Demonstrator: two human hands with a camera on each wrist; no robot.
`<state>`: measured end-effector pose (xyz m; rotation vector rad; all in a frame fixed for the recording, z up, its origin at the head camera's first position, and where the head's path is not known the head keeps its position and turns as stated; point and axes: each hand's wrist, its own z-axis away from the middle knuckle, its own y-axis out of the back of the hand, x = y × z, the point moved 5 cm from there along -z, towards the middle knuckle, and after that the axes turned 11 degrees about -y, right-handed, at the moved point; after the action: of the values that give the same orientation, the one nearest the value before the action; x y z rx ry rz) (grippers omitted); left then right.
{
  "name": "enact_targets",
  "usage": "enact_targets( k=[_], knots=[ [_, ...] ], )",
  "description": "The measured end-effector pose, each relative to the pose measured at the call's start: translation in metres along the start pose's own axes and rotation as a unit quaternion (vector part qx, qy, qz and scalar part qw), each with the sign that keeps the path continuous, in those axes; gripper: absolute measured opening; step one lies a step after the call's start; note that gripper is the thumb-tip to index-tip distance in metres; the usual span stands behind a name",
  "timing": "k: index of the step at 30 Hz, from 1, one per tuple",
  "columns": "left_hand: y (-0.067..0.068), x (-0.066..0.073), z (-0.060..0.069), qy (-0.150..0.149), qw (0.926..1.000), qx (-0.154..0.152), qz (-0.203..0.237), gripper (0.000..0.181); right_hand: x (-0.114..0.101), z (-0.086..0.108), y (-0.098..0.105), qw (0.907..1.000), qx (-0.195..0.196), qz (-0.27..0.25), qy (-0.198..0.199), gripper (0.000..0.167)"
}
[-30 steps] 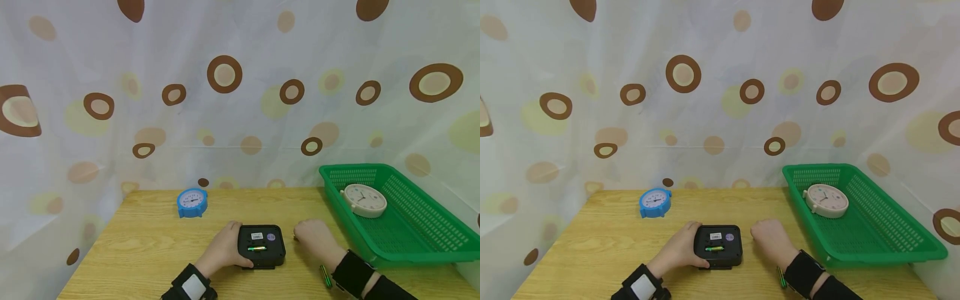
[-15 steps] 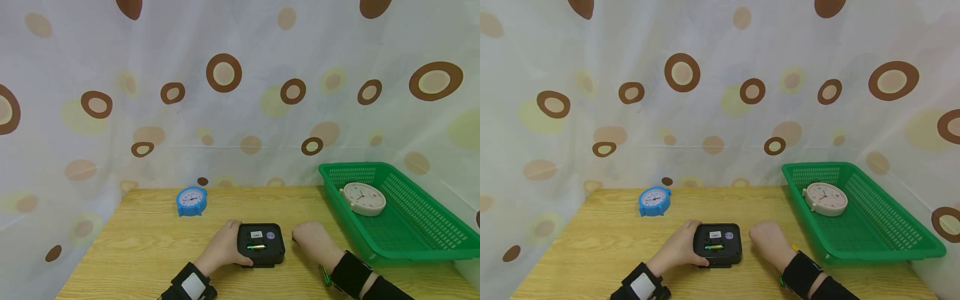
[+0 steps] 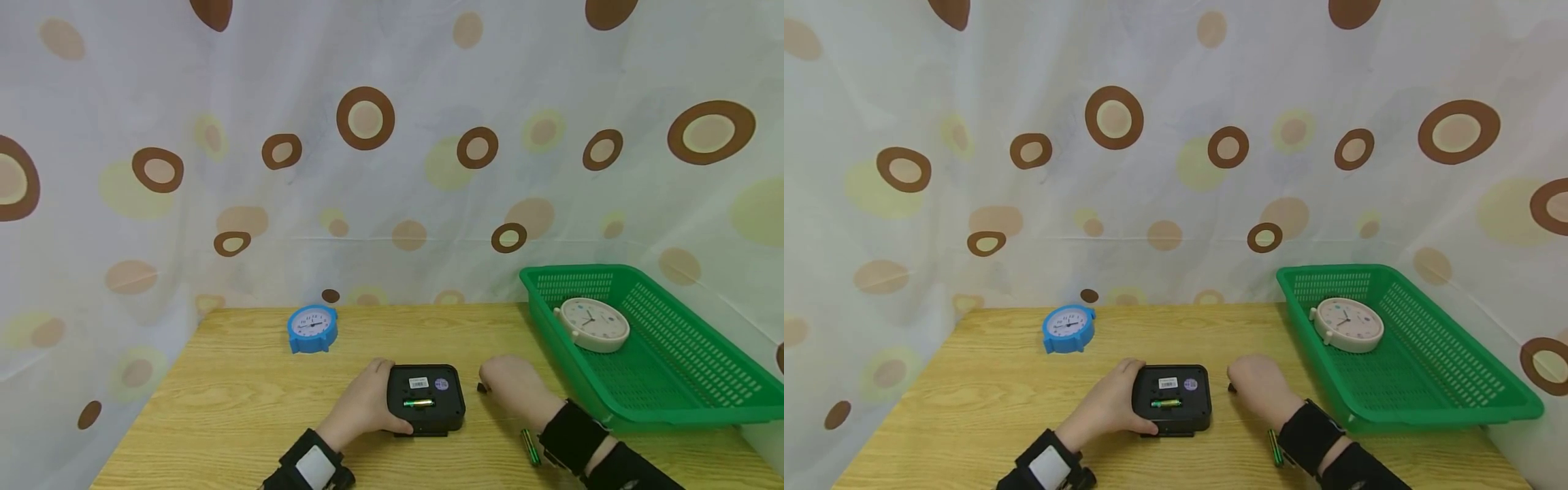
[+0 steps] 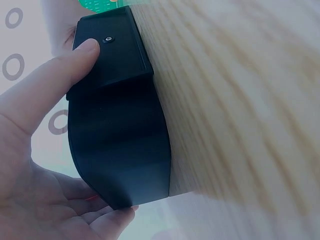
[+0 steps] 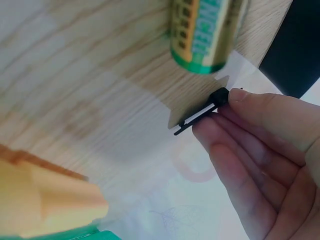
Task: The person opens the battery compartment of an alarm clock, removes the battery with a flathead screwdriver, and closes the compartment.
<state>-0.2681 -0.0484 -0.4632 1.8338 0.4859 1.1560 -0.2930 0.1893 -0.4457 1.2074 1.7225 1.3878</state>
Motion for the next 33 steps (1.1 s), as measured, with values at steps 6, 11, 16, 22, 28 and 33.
enact_targets(
  k=[6, 11, 16, 22, 28, 33],
  knots=[
    [0.001, 0.0, 0.0, -0.003, 1.0, 0.004, 0.005, 0.112, 0.0, -0.001, 0.0, 0.9999, 0.007, 0.01, 0.005, 0.045],
    [0.001, 0.0, 0.0, -0.003, 1.0, 0.006, 0.001, 0.113, 0.0, -0.002, 0.0, 0.9999, 0.004, 0.011, -0.001, 0.047],
    [0.0, -0.001, 0.0, -0.002, 1.0, 0.005, 0.002, 0.113, 0.0, -0.002, 0.0, 0.9998, -0.013, 0.004, -0.014, 0.045],
    [0.001, 0.0, 0.0, -0.005, 1.0, 0.005, 0.005, 0.112, 0.003, -0.001, 0.005, 0.999, -0.035, -0.012, -0.023, 0.039],
    [0.0, 0.001, 0.001, -0.004, 1.0, 0.005, 0.007, 0.11, 0.014, 0.003, 0.019, 0.9962, -0.058, -0.03, -0.057, 0.032],
    [0.0, 0.001, 0.001, -0.004, 1.0, 0.005, 0.005, 0.11, 0.031, 0.007, 0.035, 0.9915, -0.063, -0.02, -0.112, 0.013]
  ],
)
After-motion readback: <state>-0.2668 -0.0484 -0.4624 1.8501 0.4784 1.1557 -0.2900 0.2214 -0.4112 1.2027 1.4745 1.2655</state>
